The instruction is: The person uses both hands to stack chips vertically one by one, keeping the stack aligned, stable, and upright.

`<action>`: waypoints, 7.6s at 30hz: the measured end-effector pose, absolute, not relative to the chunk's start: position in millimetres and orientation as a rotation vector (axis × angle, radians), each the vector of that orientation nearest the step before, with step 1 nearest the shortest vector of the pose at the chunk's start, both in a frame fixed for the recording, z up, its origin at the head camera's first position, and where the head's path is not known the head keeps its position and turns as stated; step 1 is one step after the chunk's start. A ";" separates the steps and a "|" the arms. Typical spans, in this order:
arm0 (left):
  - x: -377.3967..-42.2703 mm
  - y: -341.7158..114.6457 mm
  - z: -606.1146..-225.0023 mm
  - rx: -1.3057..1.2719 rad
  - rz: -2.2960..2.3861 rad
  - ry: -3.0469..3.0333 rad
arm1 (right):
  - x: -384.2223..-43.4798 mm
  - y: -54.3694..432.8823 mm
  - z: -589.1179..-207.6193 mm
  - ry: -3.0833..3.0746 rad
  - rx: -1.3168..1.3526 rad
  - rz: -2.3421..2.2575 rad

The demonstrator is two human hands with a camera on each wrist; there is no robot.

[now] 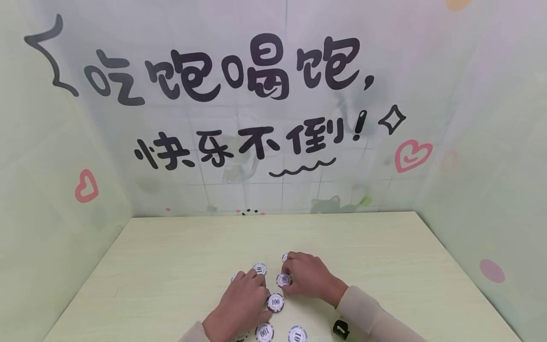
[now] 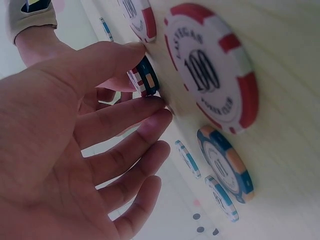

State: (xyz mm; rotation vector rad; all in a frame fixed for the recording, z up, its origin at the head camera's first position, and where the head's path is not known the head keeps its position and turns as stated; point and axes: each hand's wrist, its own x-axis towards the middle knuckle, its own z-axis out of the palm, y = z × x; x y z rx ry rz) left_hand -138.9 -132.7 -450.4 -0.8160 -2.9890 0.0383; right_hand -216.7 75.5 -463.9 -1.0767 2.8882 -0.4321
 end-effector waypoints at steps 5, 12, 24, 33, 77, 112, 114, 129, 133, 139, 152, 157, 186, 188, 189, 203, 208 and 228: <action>-139.1 -131.8 -450.2 -0.815 0.036 -2.989 | -218.0 75.8 -464.6 2.884 -1.060 -0.433; -138.7 -131.6 -449.3 -0.810 0.041 -2.999 | -217.9 76.5 -464.3 2.885 -1.058 -0.449; -138.1 -133.4 -450.1 -0.818 0.034 -2.985 | -216.2 83.9 -466.1 2.905 -1.079 -0.494; -135.9 -134.3 -453.4 -0.824 0.044 -2.965 | -211.9 88.1 -468.9 2.938 -1.107 -0.490; -123.1 -128.6 -447.4 -0.789 0.010 -2.993 | -182.9 82.3 -457.4 2.765 -1.349 -0.529; -132.0 -128.0 -450.5 -0.774 -0.029 -2.961 | -189.9 74.9 -460.7 2.739 -1.429 -0.490; -132.0 -128.0 -450.7 -0.772 -0.030 -2.960 | -189.9 74.9 -460.8 2.739 -1.428 -0.490; -130.9 -129.3 -451.4 -0.794 -0.018 -2.940 | -189.2 77.8 -460.7 2.737 -1.365 -0.533; -130.5 -130.5 -451.5 -0.800 -0.016 -2.947 | -190.6 80.8 -460.1 2.743 -1.329 -0.576; -130.4 -131.3 -450.9 -0.798 -0.010 -2.975 | -194.4 83.4 -460.7 2.748 -1.346 -0.620; -126.8 -131.3 -450.1 -0.791 0.013 -2.968 | -206.8 87.3 -462.1 2.846 -1.301 -0.594; -126.7 -131.7 -451.0 -0.783 0.005 -2.989 | -213.4 89.7 -460.1 2.880 -1.272 -0.553; -130.5 -127.7 -450.0 -0.757 0.001 -3.036 | -243.0 93.6 -460.1 2.920 -1.031 -0.417; -130.9 -127.2 -449.9 -0.755 0.001 -3.038 | -243.6 94.0 -459.6 2.915 -1.028 -0.418; -131.0 -127.1 -449.9 -0.754 -0.001 -3.039 | -243.9 94.2 -459.6 2.913 -1.026 -0.418; -132.0 -126.5 -449.0 -0.755 -0.028 -3.049 | -247.5 94.1 -463.7 2.954 -1.051 -0.377; -131.5 -127.1 -449.6 -0.763 -0.016 -3.037 | -248.8 93.6 -465.1 2.957 -1.058 -0.382; -131.8 -128.4 -449.3 -0.774 0.021 -3.002 | -250.6 89.7 -467.6 2.951 -0.967 -0.411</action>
